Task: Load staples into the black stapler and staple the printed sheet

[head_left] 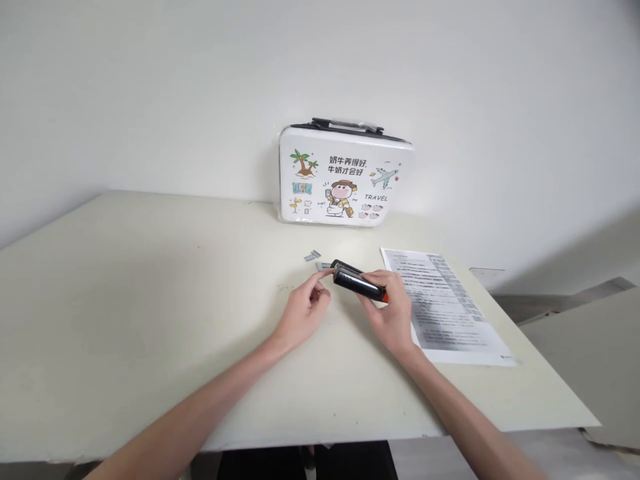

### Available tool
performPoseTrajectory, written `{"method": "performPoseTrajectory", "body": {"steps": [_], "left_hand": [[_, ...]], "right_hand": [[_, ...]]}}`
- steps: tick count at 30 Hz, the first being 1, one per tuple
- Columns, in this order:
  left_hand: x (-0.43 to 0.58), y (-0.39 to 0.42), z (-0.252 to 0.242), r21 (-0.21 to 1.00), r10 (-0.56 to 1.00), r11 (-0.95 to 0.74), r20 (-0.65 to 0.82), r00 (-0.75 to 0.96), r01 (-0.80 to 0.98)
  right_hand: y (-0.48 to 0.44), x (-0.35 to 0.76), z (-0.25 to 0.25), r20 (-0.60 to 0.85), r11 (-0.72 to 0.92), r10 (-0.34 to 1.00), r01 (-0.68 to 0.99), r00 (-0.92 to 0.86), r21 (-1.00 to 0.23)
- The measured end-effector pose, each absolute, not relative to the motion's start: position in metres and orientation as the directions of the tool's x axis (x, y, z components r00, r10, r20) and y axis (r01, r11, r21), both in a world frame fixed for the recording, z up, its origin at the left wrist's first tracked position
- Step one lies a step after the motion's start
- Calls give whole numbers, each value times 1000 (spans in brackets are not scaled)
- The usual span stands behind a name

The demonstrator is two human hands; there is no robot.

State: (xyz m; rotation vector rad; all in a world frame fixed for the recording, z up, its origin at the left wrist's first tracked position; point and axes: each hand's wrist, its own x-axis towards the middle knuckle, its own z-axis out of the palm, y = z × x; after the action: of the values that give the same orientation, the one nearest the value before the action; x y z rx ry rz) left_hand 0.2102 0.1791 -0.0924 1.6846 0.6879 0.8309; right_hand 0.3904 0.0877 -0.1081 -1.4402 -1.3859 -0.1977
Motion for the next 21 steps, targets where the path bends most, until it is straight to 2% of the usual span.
{"method": "performPoseTrajectory", "body": {"steps": [3, 6, 12, 16, 21], "left_hand": [[211, 181, -91, 997, 860, -80, 73, 505, -7], [210, 186, -86, 978, 862, 168, -85, 499, -122], [208, 200, -81, 734, 795, 539, -284, 536, -412], [205, 206, -81, 581, 780, 614, -348, 520, -534], [203, 206, -83, 519, 779, 622, -339, 527, -586]], "right_hand": [[88, 390, -107, 592, 148, 677, 706, 438, -692], [88, 391, -106, 453, 75, 739, 608, 498, -791], [93, 392, -109, 315, 43, 819, 496, 480, -867], [105, 390, -111, 282, 48, 862, 486, 422, -873], [133, 384, -114, 324, 100, 889, 553, 323, -827]]}}
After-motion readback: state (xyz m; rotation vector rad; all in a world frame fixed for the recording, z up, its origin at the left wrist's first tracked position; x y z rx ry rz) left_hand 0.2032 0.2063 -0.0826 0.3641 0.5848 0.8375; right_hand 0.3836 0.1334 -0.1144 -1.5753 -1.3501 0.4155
